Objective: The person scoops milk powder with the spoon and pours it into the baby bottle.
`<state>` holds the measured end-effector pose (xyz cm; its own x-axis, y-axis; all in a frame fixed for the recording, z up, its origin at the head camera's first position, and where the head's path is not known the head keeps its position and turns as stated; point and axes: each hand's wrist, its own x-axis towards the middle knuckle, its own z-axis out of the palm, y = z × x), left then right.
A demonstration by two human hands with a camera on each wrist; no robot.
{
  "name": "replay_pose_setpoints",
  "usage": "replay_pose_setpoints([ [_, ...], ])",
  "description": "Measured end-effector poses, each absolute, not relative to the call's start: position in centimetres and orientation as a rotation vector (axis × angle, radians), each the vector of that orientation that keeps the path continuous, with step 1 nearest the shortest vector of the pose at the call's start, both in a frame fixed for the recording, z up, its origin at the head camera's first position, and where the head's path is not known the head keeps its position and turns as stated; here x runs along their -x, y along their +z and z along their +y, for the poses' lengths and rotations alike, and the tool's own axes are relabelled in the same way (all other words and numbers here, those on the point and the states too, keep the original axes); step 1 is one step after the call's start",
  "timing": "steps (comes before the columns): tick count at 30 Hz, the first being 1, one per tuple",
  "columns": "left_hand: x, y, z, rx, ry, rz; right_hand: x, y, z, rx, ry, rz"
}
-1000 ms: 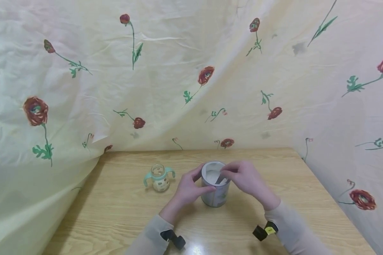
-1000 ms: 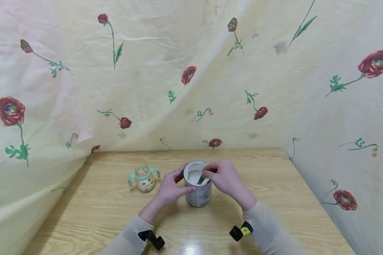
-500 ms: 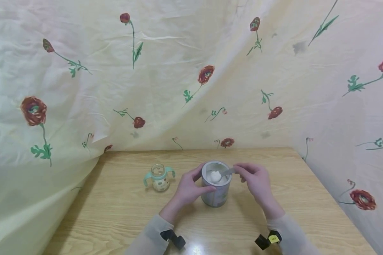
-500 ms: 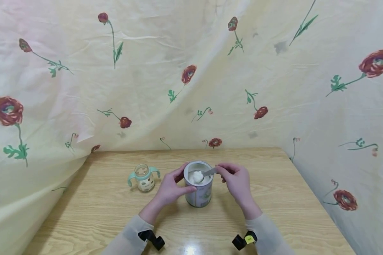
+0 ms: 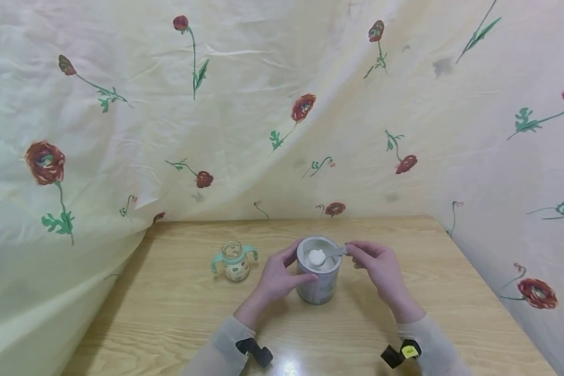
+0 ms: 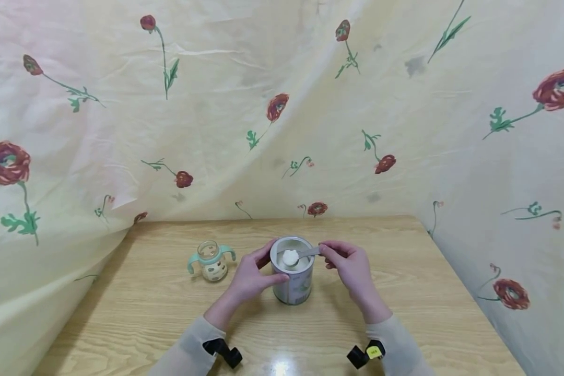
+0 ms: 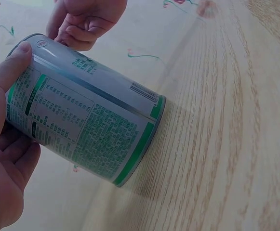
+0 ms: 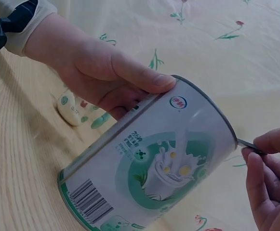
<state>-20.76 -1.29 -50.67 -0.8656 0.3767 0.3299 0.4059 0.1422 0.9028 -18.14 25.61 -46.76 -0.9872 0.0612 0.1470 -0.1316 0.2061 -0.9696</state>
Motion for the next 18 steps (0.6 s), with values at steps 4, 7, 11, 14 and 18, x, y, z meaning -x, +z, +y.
replay_pose_setpoints([
  [4,20.84,-50.7,-1.34,0.818,-1.874,-2.35,18.27,-46.79,25.8,-0.091,1.916,-2.32],
  [7,20.78,-50.67,-1.37,0.812,-1.877,-2.355,18.16,-46.67,25.87,-0.114,1.923,-2.32],
  [11,20.68,-50.61,-1.37,0.801,-1.875,-2.367,18.09,-46.52,25.89,-0.125,1.914,-2.314],
  [14,20.66,-50.61,-1.32,0.795,-1.87,-2.375,18.15,-46.52,25.91,-0.122,1.905,-2.31],
  [18,20.67,-50.64,-1.23,0.783,-1.869,-2.38,18.18,-46.46,25.94,-0.114,1.882,-2.305],
])
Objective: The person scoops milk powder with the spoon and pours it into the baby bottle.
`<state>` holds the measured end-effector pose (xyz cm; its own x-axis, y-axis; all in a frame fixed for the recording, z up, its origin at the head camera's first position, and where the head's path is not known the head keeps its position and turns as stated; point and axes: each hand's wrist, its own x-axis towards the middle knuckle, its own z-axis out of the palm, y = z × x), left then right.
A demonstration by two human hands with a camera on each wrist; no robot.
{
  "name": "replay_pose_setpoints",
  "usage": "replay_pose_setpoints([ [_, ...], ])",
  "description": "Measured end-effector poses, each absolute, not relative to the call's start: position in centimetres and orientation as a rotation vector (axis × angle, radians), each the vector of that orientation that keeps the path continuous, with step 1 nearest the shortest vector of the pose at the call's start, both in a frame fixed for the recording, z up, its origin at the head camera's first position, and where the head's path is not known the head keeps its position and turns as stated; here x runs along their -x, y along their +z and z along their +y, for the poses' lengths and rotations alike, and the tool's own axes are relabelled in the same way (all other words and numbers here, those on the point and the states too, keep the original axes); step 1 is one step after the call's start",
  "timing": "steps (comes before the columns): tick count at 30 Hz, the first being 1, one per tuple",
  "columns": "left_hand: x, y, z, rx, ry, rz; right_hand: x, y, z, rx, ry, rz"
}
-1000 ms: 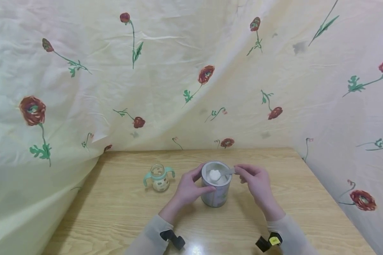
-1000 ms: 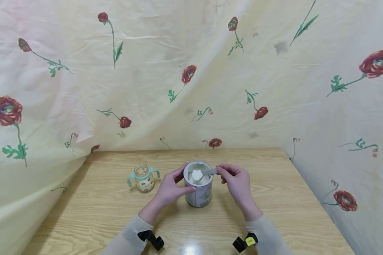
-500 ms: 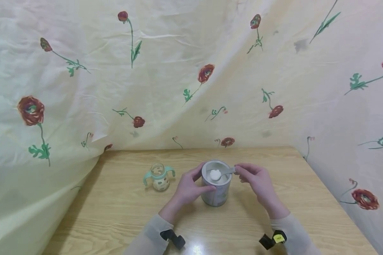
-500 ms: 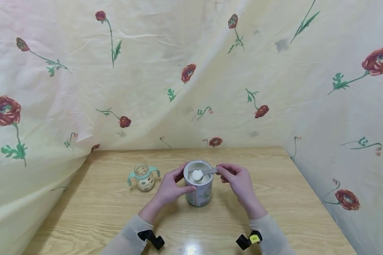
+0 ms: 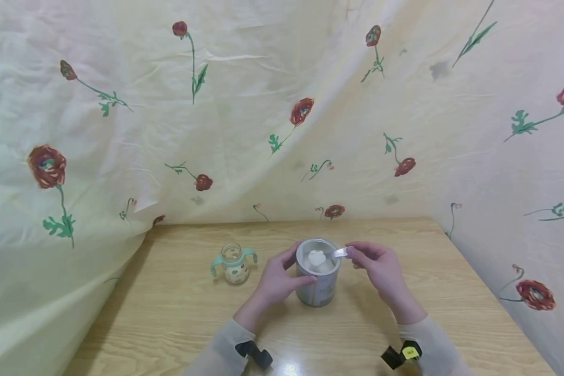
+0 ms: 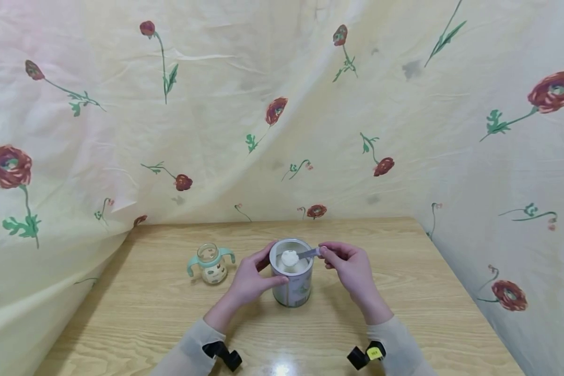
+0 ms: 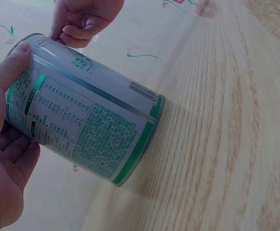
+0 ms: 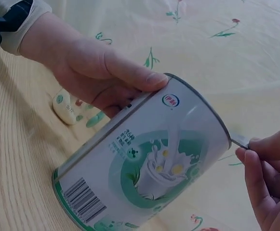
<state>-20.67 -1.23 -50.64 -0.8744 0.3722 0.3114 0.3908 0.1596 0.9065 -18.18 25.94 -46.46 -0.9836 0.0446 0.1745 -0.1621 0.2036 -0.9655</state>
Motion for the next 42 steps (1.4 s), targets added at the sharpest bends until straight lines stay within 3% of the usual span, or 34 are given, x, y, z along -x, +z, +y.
replay_pose_setpoints([
  [42,20.7,-50.9,-1.2,0.825,-1.872,-2.344,17.7,-46.8,24.7,-0.032,1.749,-2.154],
])
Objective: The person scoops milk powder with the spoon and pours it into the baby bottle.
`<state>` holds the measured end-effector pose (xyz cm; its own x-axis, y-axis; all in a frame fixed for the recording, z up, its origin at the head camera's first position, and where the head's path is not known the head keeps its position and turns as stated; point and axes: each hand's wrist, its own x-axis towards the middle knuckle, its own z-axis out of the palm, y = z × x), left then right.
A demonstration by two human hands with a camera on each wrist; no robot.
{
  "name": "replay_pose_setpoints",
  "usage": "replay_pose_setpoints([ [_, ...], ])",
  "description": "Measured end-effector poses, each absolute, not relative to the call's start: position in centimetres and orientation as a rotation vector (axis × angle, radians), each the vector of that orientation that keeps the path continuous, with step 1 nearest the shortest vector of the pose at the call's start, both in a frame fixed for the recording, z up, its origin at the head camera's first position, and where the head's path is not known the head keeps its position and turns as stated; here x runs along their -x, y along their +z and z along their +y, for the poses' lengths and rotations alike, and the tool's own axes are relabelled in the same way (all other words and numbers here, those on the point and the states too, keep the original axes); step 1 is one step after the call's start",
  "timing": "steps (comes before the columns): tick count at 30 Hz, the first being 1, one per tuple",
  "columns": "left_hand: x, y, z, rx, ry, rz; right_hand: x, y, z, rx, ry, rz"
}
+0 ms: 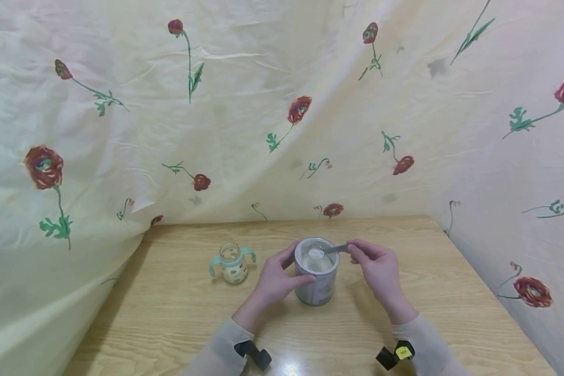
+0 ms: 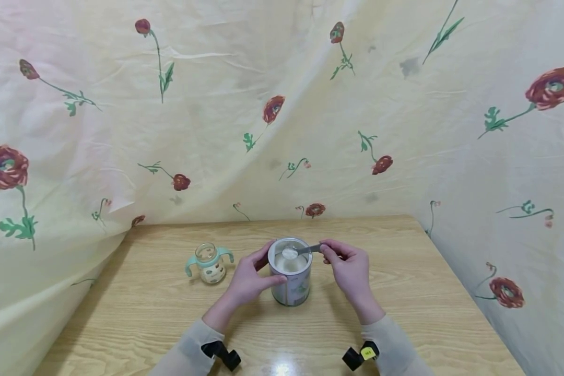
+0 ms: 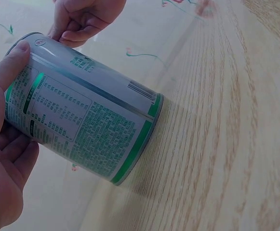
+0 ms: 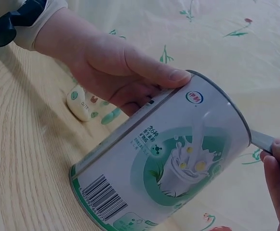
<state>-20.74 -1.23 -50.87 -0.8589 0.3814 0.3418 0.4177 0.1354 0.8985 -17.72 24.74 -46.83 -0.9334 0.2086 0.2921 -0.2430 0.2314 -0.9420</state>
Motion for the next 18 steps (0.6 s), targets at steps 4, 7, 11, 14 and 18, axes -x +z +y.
replay_pose_setpoints([
  [4,20.76,-50.87,-1.23,0.818,-1.884,-2.348,17.64,-46.79,24.71,-0.018,1.777,-2.141],
  [7,20.71,-50.79,-1.23,0.812,-1.884,-2.353,17.63,-46.74,24.72,-0.007,1.784,-2.143],
  [11,20.62,-50.66,-1.23,0.819,-1.875,-2.354,17.63,-46.66,24.68,-0.011,1.763,-2.159],
  [14,20.56,-50.59,-1.22,0.824,-1.869,-2.355,17.62,-46.63,24.63,-0.014,1.769,-2.156],
  [18,20.53,-50.55,-1.23,0.821,-1.867,-2.358,17.77,-46.73,24.74,-0.013,1.809,-2.145],
])
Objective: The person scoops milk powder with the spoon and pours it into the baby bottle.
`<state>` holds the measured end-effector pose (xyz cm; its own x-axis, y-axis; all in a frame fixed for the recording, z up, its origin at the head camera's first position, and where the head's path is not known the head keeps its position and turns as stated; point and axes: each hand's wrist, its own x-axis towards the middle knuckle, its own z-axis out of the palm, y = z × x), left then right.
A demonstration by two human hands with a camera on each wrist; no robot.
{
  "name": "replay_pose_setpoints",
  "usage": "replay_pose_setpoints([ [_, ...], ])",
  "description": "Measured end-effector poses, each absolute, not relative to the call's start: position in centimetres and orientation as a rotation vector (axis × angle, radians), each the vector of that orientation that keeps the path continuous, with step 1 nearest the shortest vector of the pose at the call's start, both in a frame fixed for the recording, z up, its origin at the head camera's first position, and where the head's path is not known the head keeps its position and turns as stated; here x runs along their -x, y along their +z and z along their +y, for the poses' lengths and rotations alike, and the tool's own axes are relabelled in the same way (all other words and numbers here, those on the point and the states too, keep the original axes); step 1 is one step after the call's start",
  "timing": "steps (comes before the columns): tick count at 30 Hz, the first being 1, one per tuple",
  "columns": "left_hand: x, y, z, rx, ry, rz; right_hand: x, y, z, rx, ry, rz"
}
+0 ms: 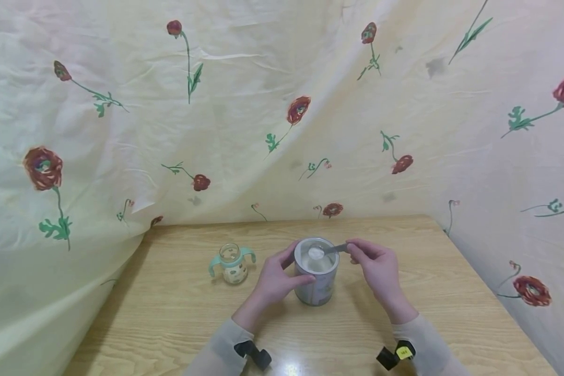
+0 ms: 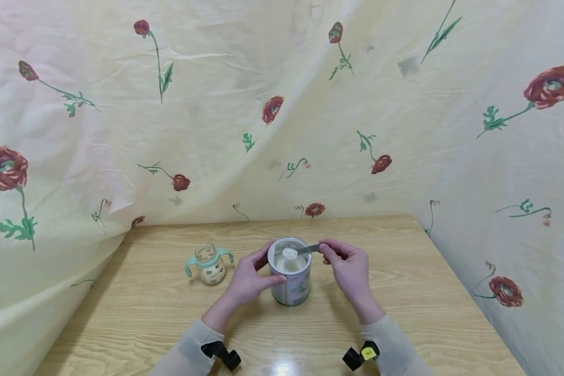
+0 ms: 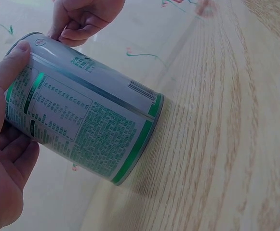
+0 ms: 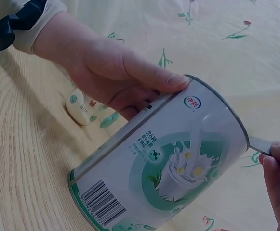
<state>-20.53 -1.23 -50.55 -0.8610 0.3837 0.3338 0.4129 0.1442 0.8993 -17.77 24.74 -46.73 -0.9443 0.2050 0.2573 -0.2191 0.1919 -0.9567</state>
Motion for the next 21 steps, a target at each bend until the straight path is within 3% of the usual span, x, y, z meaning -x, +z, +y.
replay_pose_setpoints([
  [21,20.32,-49.7,-1.73,0.788,-1.882,-2.439,17.81,-46.08,25.1,0.16,2.249,-1.975],
])
